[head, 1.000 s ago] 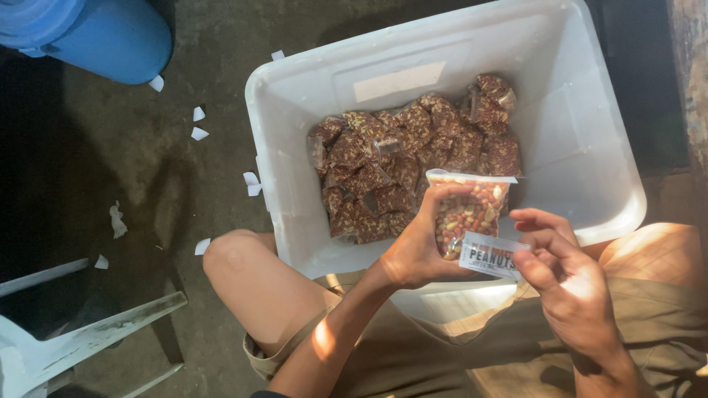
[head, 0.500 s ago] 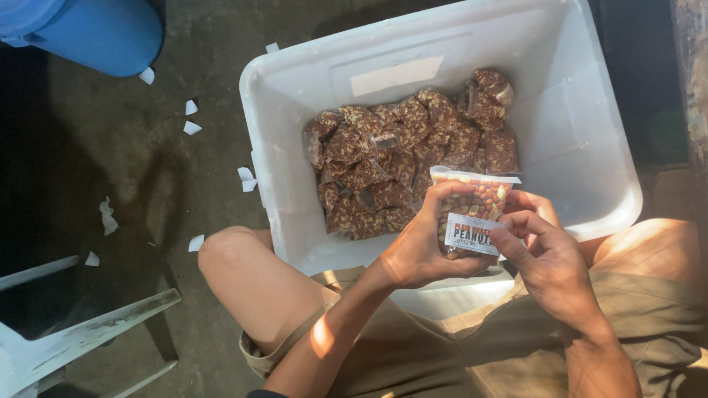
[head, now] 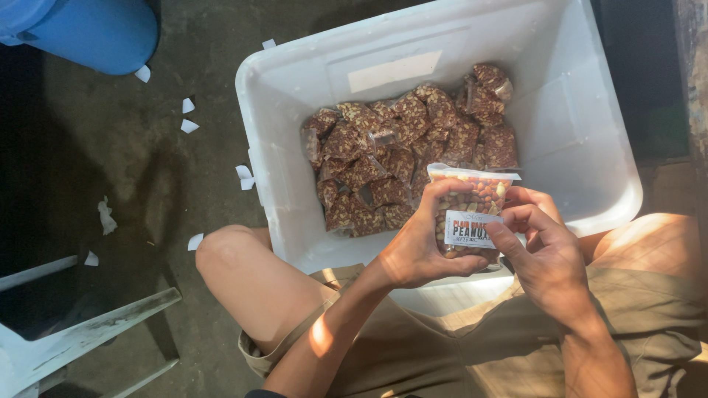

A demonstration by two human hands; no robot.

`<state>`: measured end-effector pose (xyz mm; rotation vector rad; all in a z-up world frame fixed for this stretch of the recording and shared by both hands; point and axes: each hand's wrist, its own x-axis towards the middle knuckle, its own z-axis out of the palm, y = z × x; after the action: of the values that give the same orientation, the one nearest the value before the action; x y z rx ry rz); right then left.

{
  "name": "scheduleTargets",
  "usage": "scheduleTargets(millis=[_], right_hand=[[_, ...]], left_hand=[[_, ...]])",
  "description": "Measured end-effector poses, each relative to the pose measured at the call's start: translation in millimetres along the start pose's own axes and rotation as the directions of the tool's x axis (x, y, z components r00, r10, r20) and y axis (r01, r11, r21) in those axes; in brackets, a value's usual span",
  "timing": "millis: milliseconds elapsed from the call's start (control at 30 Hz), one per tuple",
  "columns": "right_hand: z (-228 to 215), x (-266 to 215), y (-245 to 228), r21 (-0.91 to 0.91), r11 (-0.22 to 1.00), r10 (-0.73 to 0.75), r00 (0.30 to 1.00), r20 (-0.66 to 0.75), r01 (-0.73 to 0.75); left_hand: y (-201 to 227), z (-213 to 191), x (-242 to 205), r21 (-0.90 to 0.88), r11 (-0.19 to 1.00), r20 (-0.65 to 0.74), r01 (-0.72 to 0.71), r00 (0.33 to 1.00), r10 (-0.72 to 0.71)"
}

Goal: The person repeatedly picks small clear packets of peanuts from a white bin, applies a printed label to each packet, and places the labeled packets on a metal table. The process is repeated for multiple packets.

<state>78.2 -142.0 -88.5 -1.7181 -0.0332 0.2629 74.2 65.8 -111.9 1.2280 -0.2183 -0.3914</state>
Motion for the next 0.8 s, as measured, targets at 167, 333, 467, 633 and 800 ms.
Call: scheduleTargets(millis=[167, 333, 467, 633, 800], right_hand=[[1.8, -1.7, 7.5, 0.022, 0.999, -0.022, 0.998, -0.063, 0.023], [1.6, -1.0, 9.6, 0.209, 0.978, 0.033, 0.992, -0.125, -0.006], [0.6, -2.1, 7.5, 0.134, 0.99, 0.064, 0.991, -0.12, -0.048], [1.7, -3.5, 0.9, 0.047, 0.993, 0.118, 0.974, -0.193, -0.111], [-2.0, -11.2, -12.7, 0.016, 0.988, 0.15, 0.947, -0.284, -0.152]], left_hand=[[-2.1, -0.4, 0.1, 0.12, 0.991, -0.014, -0.053, 0.998, 0.055], [-3.9, -2.5, 0.4, 0.246, 0.96, -0.017, -0.134, 0.99, 0.142], [-4.2, -0.8, 0.2, 0.206, 0.968, -0.011, -0.145, 0.989, 0.15], [-2.4, -2.0, 1.0, 0.225, 0.966, -0.05, -0.131, 0.988, 0.146], [-2.3, -1.2, 4.5, 0.312, 0.945, -0.101, -0.099, 0.985, 0.137]])
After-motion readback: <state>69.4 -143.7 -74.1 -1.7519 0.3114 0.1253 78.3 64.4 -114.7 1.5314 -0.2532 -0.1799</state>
